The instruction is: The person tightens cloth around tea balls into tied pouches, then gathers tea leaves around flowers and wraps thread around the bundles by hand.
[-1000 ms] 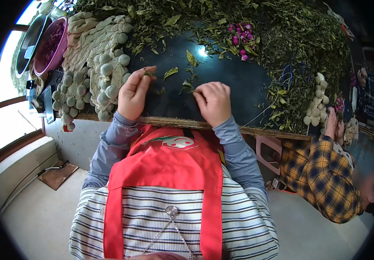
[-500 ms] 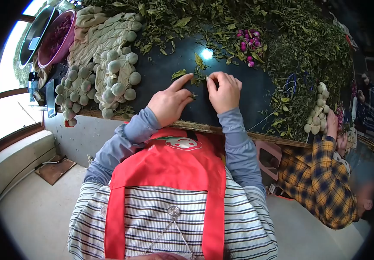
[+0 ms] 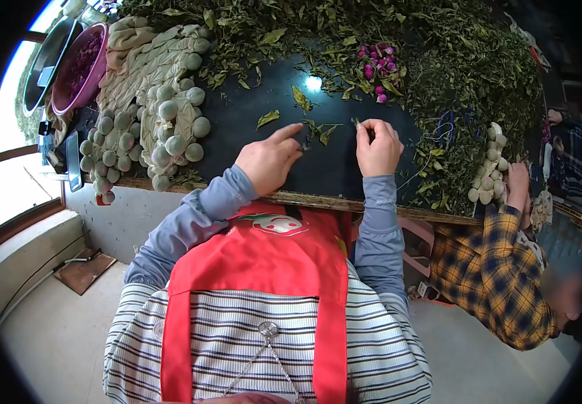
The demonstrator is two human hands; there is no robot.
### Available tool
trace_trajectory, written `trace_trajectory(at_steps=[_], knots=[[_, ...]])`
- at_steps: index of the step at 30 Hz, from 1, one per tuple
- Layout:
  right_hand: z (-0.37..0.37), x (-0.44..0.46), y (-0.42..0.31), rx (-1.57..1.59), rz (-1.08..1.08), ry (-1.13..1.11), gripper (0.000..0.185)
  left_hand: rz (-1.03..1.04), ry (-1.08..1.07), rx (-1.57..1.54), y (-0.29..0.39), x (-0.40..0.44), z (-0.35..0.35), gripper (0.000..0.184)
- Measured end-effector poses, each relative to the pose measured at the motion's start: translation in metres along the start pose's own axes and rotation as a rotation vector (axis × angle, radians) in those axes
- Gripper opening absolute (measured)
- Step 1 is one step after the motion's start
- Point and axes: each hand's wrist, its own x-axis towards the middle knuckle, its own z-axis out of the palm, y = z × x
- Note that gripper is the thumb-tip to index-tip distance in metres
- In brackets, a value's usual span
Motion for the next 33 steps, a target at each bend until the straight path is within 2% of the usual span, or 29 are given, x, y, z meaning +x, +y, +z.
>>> trace_trajectory(at_steps=[6,10,15,17,20,22,23,25,26,30,31,33], knots=[[-0.013,-0.008,-0.035,0.224,-0.065,0.105,0.008,0.092,-0.04,-0.048,0.017,0.012,-0.014,0.01],[-0.003,0.002,-0.051,0.204,-0.374,0.024,0.011,-0.002,-0.229,0.12,0.026,0.01,-0.007,0.013],[0.023,0.008,-0.033,0.034,-0.437,-0.13,0.015,-0.02,-0.24,0.176,0.024,0.005,-0.007,0.012],[0.021,0.008,-0.037,0.003,-0.462,-0.072,0.014,-0.024,-0.238,0.166,0.022,0.002,-0.007,0.012],[0.019,0.011,-0.005,-0.154,-0.369,0.017,0.013,0.018,-0.237,0.132,0.017,0.004,-0.008,0.012],[0.009,0.012,0.008,-0.151,-0.19,0.054,0.011,0.027,-0.226,0.148,0.014,0.008,-0.008,0.012],[0.005,0.014,-0.005,-0.153,-0.187,0.05,0.011,0.04,-0.231,0.164,0.013,0.007,-0.008,0.011],[0.003,0.014,-0.039,0.053,-0.461,-0.017,0.008,0.088,-0.256,0.196,0.012,0.004,-0.008,0.012],[0.006,0.014,-0.042,0.046,-0.453,-0.007,0.008,0.103,-0.257,0.196,0.011,0.006,-0.008,0.012],[0.03,0.021,-0.052,0.067,-0.649,-0.195,0.009,0.266,-0.049,0.093,0.0,0.003,-0.011,0.012],[0.033,0.023,-0.055,0.074,-0.658,-0.194,0.009,0.26,-0.045,0.101,-0.005,0.002,-0.014,0.012],[0.035,0.018,-0.058,0.038,-0.64,-0.156,0.008,0.092,0.067,-0.164,-0.013,-0.005,-0.018,0.013]])
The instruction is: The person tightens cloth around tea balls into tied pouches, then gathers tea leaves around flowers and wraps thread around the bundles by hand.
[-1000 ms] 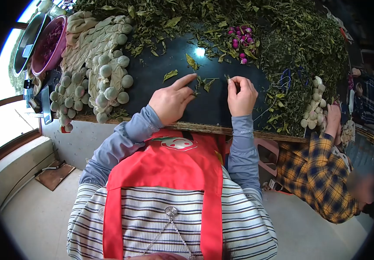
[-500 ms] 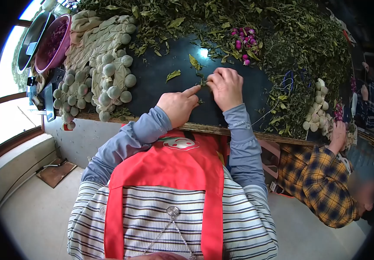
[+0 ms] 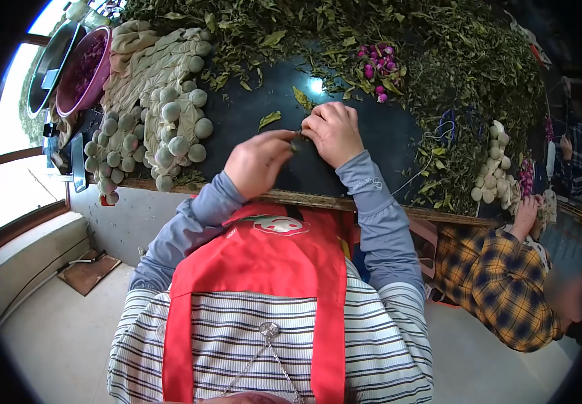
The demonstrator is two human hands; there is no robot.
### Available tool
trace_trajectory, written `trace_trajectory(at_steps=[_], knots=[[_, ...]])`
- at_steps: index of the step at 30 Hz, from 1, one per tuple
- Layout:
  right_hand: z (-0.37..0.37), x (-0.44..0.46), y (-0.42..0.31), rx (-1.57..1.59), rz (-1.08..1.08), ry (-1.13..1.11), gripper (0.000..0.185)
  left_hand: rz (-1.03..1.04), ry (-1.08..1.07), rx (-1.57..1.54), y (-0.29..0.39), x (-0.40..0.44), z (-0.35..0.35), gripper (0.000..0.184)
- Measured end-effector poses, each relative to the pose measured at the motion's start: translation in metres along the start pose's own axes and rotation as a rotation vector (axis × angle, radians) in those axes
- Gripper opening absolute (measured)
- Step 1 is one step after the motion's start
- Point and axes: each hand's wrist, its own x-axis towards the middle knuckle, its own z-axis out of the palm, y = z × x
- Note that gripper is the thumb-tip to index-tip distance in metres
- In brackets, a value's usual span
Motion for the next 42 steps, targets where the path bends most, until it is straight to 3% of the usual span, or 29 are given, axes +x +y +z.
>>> trace_trajectory(at_steps=[3,7,12,13,15,17,18,22,28,32,33,37,38,42], knots=[[-0.006,-0.003,-0.005,-0.058,0.019,0.025,0.008,-0.159,0.148,-0.258,0.0,-0.001,-0.002,0.014],[-0.028,-0.005,-0.031,0.208,0.343,0.211,0.009,-0.659,0.098,-0.764,0.014,0.008,-0.002,0.016],[-0.029,-0.006,-0.079,0.344,0.309,0.342,0.012,-0.781,0.211,-1.214,0.012,0.022,0.01,0.018],[-0.033,-0.011,-0.081,0.378,0.278,0.319,0.013,-0.779,0.214,-1.216,0.01,0.022,0.009,0.018],[-0.038,-0.024,-0.071,0.419,0.255,0.295,0.014,-0.575,0.191,-0.894,0.001,0.015,0.002,0.019],[-0.036,-0.04,-0.048,0.414,0.582,0.157,0.016,-0.374,0.171,-0.574,-0.004,0.009,-0.003,0.021],[-0.031,-0.041,-0.046,0.416,0.584,0.154,0.016,-0.379,0.17,-0.574,-0.004,0.007,-0.003,0.021],[-0.013,-0.032,-0.031,0.025,0.357,0.1,0.016,-0.712,0.1,-1.068,-0.002,0.009,-0.004,0.021],[-0.006,-0.009,-0.038,-0.112,0.186,0.205,0.012,-0.404,-0.116,-0.91,0.006,0.016,-0.014,0.02],[-0.032,-0.022,-0.061,0.106,0.099,0.182,0.013,-0.809,-0.165,-1.272,0.0,0.012,-0.012,0.019],[-0.032,-0.021,-0.059,0.128,0.078,0.179,0.014,-0.806,-0.169,-1.278,-0.001,0.013,-0.012,0.019],[-0.03,-0.002,-0.028,0.156,0.077,0.076,0.014,-0.786,-0.458,-0.775,-0.011,0.022,-0.026,0.019],[-0.02,0.007,-0.014,0.041,0.171,0.142,0.013,-0.781,-0.46,-0.77,-0.011,0.022,-0.025,0.019],[0.013,0.031,0.03,-0.294,0.408,0.271,0.013,-0.374,0.12,-0.497,-0.013,0.019,-0.005,0.017]])
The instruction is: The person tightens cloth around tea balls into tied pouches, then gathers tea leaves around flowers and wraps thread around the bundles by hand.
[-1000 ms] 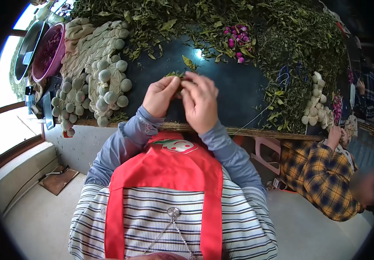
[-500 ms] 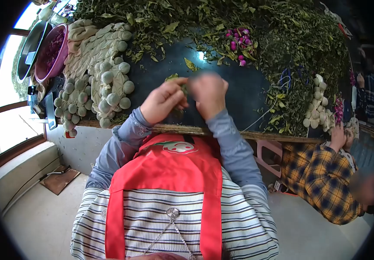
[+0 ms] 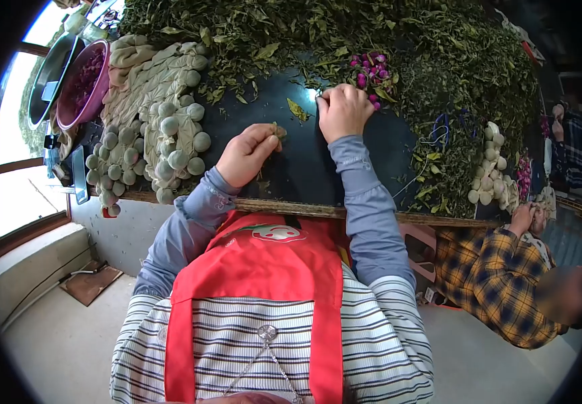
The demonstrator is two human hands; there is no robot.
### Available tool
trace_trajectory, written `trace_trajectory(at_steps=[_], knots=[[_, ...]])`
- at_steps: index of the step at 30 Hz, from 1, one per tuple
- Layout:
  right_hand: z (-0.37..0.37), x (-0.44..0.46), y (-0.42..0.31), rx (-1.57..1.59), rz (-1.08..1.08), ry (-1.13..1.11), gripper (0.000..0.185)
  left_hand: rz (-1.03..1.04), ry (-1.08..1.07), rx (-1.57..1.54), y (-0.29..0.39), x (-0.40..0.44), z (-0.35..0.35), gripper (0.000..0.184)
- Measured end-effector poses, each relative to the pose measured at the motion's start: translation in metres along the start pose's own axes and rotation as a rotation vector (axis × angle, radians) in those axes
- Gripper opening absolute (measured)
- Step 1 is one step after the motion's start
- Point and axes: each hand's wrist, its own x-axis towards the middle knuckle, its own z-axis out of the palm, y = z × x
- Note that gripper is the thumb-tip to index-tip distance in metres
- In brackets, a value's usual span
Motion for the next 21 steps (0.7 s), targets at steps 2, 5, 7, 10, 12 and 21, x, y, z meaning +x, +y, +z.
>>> trace_trajectory(at_steps=[2,5,7,10,12,21], knots=[[-0.006,-0.004,-0.013,0.083,-0.022,-0.027,0.011,-0.065,0.03,0.023,0.005,0.002,-0.002,0.017],[-0.032,-0.027,-0.048,0.709,-0.076,-0.157,0.01,-0.279,0.097,0.056,0.012,0.005,-0.002,0.017],[-0.037,-0.028,-0.053,0.863,-0.041,-0.268,0.011,-0.189,0.159,0.055,-0.002,0.008,0.003,0.017],[-0.012,-0.003,-0.033,0.499,0.115,-0.127,0.013,0.093,0.327,0.069,-0.024,0.014,0.01,0.017],[0.008,0.014,-0.018,0.085,0.139,-0.011,0.017,0.006,0.267,0.002,-0.011,0.009,0.008,0.017],[0.001,0.001,0.009,0.282,-0.007,-0.14,0.013,-0.454,0.016,-0.406,0.018,0.001,-0.019,0.018]])
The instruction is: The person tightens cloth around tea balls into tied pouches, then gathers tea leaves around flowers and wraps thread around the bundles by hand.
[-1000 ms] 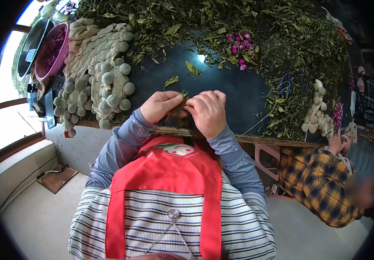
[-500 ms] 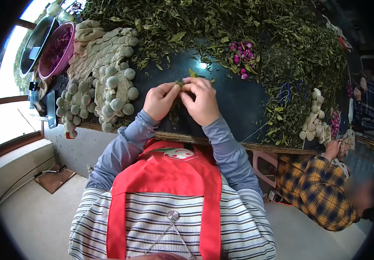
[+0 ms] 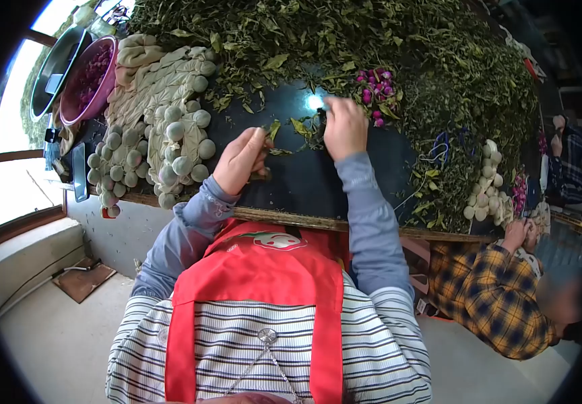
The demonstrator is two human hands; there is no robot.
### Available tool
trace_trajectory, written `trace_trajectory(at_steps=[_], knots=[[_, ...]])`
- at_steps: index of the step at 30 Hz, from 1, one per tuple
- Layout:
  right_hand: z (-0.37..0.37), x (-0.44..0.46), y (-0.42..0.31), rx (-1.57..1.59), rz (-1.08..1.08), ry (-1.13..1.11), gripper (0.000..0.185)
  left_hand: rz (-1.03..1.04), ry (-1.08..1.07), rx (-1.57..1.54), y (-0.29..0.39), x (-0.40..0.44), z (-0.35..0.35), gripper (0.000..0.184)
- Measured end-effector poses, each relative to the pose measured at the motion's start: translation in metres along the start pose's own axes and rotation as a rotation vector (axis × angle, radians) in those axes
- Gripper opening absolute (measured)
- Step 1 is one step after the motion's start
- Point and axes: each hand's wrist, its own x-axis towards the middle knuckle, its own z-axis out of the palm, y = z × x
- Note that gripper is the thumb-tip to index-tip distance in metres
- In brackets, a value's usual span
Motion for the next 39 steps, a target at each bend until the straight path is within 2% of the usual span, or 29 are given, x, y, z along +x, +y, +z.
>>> trace_trajectory(at_steps=[2,4,6,9,10,12,14,15,19,20,22,24,25,29,30,34,37,39], knots=[[0.01,0.024,0.007,-0.003,0.03,0.083,0.011,0.026,-0.042,0.007,0.001,0.003,0.012,0.02],[0.016,0.035,0.011,-0.366,0.054,0.053,0.008,0.05,-0.077,0.007,0.001,0.003,0.019,0.022],[0.012,0.027,0.006,-0.276,-0.109,0.122,0.005,0.048,-0.085,0.019,0.011,0.001,0.016,0.022],[-0.019,-0.011,-0.036,0.056,-0.332,-0.044,0.009,0.017,-0.095,0.035,0.022,-0.006,0.008,0.024],[-0.033,-0.026,-0.054,0.118,-0.356,-0.055,0.009,0.011,-0.087,0.03,0.02,-0.006,0.005,0.024],[-0.044,-0.035,-0.063,0.176,-0.366,-0.07,0.009,-0.143,-0.219,0.03,0.011,-0.002,-0.001,0.022],[-0.044,-0.033,-0.056,0.104,-0.297,-0.101,0.008,-0.293,-0.373,0.052,0.002,0.005,-0.002,0.021],[-0.037,-0.028,-0.049,0.012,-0.248,-0.052,0.009,-0.297,-0.387,0.062,-0.005,0.009,0.0,0.021],[0.001,-0.01,-0.023,-0.154,-0.183,0.034,0.01,0.709,0.031,0.654,-0.04,0.019,0.007,0.022],[0.004,-0.01,-0.024,-0.178,-0.188,0.015,0.011,0.711,0.034,0.657,-0.035,0.018,0.008,0.022],[0.001,-0.01,-0.037,-0.199,-0.199,-0.004,0.013,0.558,0.091,0.595,-0.024,0.012,0.009,0.023],[-0.017,-0.027,-0.064,0.145,-0.042,-0.038,0.014,0.393,0.148,0.519,-0.018,0.007,0.011,0.023],[-0.021,-0.037,-0.075,0.144,-0.034,-0.047,0.014,0.382,0.144,0.516,-0.023,0.006,0.013,0.023],[-0.03,-0.058,-0.109,0.607,0.053,0.115,0.017,0.183,0.07,-0.296,-0.035,0.016,0.022,0.026],[-0.031,-0.06,-0.107,0.601,0.064,0.118,0.017,0.175,0.06,-0.295,-0.031,0.014,0.025,0.026],[-0.033,-0.056,-0.095,0.439,0.049,-0.014,0.012,0.107,-0.158,-0.655,-0.006,0.008,0.038,0.023],[-0.048,-0.065,-0.071,0.403,0.037,-0.081,0.013,0.195,-0.207,-0.791,-0.007,0.013,0.014,0.021],[-0.058,-0.067,-0.047,0.156,-0.009,-0.107,0.011,0.269,-0.251,-0.925,-0.014,0.009,-0.004,0.019]])
